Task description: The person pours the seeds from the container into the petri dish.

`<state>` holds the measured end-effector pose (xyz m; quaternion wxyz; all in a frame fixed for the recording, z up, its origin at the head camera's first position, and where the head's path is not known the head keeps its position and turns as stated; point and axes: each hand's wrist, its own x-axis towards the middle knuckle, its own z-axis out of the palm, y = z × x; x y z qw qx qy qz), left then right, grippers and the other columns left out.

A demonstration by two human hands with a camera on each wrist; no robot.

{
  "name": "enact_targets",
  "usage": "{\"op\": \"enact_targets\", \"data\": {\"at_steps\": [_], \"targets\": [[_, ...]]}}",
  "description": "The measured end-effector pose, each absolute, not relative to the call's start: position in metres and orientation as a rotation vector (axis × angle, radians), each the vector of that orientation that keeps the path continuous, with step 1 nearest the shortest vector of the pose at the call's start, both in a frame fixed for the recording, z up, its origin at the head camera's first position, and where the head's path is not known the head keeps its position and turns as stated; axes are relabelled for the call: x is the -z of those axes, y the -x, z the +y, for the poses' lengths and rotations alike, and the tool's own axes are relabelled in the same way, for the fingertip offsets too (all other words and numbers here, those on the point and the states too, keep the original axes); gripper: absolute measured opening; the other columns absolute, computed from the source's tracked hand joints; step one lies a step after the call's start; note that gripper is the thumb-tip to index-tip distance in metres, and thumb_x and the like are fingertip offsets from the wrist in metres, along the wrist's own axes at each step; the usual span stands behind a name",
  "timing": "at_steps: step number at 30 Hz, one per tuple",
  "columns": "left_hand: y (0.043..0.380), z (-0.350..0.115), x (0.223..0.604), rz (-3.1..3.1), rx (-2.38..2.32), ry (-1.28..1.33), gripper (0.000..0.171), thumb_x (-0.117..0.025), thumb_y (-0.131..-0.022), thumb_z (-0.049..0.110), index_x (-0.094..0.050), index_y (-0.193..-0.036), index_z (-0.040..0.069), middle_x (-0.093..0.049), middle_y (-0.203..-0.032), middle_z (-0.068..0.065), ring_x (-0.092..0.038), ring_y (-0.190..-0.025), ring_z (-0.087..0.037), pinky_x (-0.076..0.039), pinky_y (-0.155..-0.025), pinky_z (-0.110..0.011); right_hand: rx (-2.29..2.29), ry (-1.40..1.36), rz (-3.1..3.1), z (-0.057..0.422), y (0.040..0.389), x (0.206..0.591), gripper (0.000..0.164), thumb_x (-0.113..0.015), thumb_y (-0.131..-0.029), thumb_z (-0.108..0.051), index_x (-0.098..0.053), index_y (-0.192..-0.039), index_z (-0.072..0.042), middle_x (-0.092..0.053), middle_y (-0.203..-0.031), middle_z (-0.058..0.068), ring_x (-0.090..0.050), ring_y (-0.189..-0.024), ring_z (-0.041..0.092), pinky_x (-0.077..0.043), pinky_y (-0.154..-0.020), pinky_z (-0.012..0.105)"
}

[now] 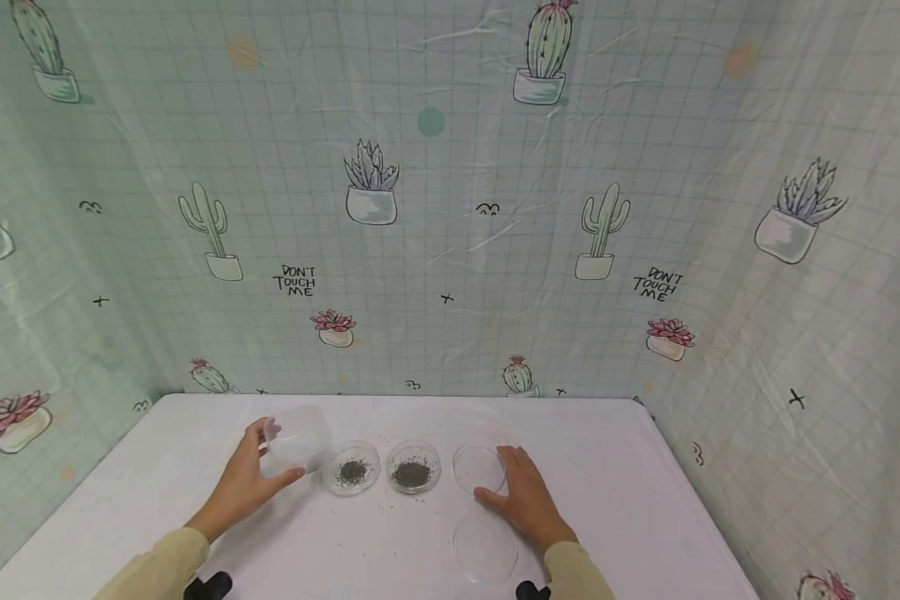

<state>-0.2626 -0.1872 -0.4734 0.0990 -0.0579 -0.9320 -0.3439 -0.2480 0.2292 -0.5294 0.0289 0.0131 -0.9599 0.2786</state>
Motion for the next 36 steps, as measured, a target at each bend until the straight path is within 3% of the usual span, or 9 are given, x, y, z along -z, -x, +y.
{"op": "enact_targets", "data": {"at_steps": [17,36], "targets": [[0.265,-0.178,0.474,-2.733,1.024,0.252,0.098,-0.079,-0.068,0.031,-0.017,-0.141,0.009,-0.034,-0.138,-0.016,-0.040,-0.123,-0.038,-0.041,-0.096,-0.058,-0.874,-0.038,-2.965,0.229,0.249,0.529,0.091,-0.065,-0.070,-0.061,-0.033,-0.140,-0.012,-0.032,-0.147,0.010,-0.022,-0.139,0.031,-0.021,-0.113,0.050],[0.269,-0.162,0.475,-2.694,0.968,0.358,0.099,-0.080,-0.067,0.030,-0.019,-0.141,0.008,-0.036,-0.137,-0.015,-0.045,-0.120,-0.034,-0.044,-0.096,-0.053,-0.868,-0.049,-2.944,0.229,0.247,0.530,0.090,-0.067,-0.070,-0.058,-0.034,-0.140,-0.011,-0.034,-0.146,0.012,-0.024,-0.138,0.033,-0.023,-0.113,0.050]]}}
